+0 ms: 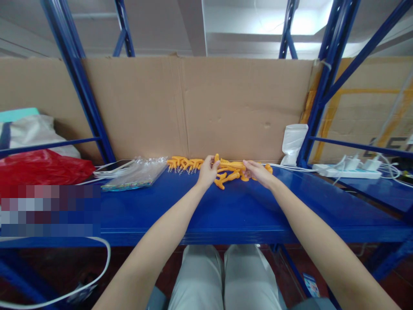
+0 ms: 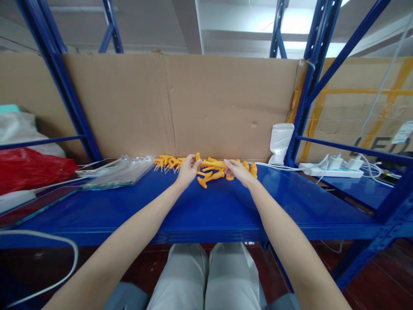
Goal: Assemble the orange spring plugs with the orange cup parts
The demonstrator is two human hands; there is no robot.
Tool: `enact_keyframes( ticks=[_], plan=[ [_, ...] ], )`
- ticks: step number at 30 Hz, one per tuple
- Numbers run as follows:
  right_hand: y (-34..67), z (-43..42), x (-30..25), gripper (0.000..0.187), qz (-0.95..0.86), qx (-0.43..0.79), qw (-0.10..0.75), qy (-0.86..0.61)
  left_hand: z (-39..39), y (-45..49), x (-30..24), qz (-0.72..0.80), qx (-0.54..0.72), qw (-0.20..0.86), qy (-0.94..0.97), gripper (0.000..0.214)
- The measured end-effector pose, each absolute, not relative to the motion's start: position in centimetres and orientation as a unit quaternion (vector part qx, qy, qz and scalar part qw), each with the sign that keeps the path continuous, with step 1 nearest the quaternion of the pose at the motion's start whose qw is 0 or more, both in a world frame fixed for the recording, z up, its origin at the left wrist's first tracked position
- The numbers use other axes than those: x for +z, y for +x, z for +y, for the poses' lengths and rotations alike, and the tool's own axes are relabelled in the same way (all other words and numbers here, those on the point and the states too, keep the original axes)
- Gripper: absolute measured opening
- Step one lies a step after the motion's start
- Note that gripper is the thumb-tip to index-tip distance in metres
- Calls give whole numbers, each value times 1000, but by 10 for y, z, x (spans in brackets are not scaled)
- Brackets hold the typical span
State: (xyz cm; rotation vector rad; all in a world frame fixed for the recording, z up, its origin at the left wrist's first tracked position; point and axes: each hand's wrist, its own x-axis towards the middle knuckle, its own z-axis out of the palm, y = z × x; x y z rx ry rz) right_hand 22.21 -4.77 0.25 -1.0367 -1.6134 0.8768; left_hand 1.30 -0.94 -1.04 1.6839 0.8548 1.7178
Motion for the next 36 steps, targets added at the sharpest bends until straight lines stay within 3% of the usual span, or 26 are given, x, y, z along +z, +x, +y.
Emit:
enact_keyframes(
  ticks=[11, 22, 30, 36],
  plan=[
    [223, -49, 4, 38, -672, 338, 509, -418, -10, 12, -9, 328, 649, 286, 624, 8],
    [218, -51, 5, 53, -639, 377, 533, -408, -11, 14, -8, 319, 660, 296, 613, 8],
    [218, -45, -1, 37, -635, 386, 528, -412, -10, 12, -7, 326, 662, 269, 619, 7],
    [219, -46, -2, 37, -641, 392, 528, -396, -8, 12, -10, 338, 658, 274, 615, 9]
  ],
)
